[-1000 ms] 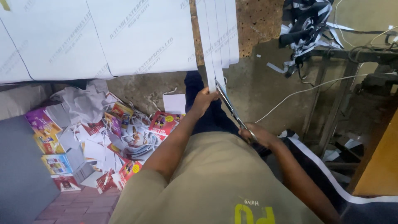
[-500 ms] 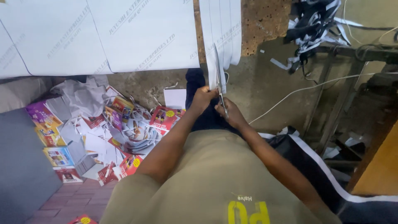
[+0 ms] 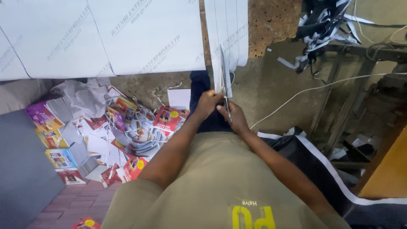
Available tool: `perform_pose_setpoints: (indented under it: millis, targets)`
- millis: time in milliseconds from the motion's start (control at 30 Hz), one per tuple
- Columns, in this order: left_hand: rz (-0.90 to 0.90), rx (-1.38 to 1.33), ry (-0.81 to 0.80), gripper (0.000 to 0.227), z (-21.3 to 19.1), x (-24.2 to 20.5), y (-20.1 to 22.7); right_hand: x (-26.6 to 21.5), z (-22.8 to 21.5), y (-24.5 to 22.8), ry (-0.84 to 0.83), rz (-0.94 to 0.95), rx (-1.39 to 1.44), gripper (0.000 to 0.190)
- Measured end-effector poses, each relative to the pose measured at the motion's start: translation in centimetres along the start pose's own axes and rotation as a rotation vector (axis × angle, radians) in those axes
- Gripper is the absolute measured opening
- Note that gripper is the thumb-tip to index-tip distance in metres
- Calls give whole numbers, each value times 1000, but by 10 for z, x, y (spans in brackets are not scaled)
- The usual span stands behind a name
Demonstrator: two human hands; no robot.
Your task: The person uses large scissors to cut a large sheet of white paper on a table. They hold the paper with one hand and cut along a marked line with the other, separating the sheet into smaller pieces.
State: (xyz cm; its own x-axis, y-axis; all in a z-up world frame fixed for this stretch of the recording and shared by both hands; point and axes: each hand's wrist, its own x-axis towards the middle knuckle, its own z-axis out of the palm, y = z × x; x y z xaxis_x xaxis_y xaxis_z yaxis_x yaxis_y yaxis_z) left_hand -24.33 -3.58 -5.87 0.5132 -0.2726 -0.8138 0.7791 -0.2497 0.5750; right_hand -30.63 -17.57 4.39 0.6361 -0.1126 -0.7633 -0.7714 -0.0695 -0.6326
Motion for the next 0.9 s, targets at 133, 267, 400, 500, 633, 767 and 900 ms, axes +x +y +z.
perform_pose_setpoints:
  millis: [133,267,400,500,633,767,900]
  targets:
    - [-16,-23,3,13,0,5,-2,0,-2,-15,32,3,-24,47]
    - [-43,-38,0,12,0,3,-3,-2,1,-13,46,12,-33,50]
    - [-43,-51,2,12,0,6,-11,-1,2,-23,61,19,-31,48]
    - [-64,-103,0,13,-4,10,-9,8,-3,-35,61,43,-25,44]
    - [64,-131,-32,10,-8,29,-39,24,-2,-47,33,51,23,42]
    - [57,-285,-7,6,4,7,-18,24,-7,-92,53,67,116,36]
    - [46,-121,5,17,-4,14,-21,38,-6,-71,46,36,80,38]
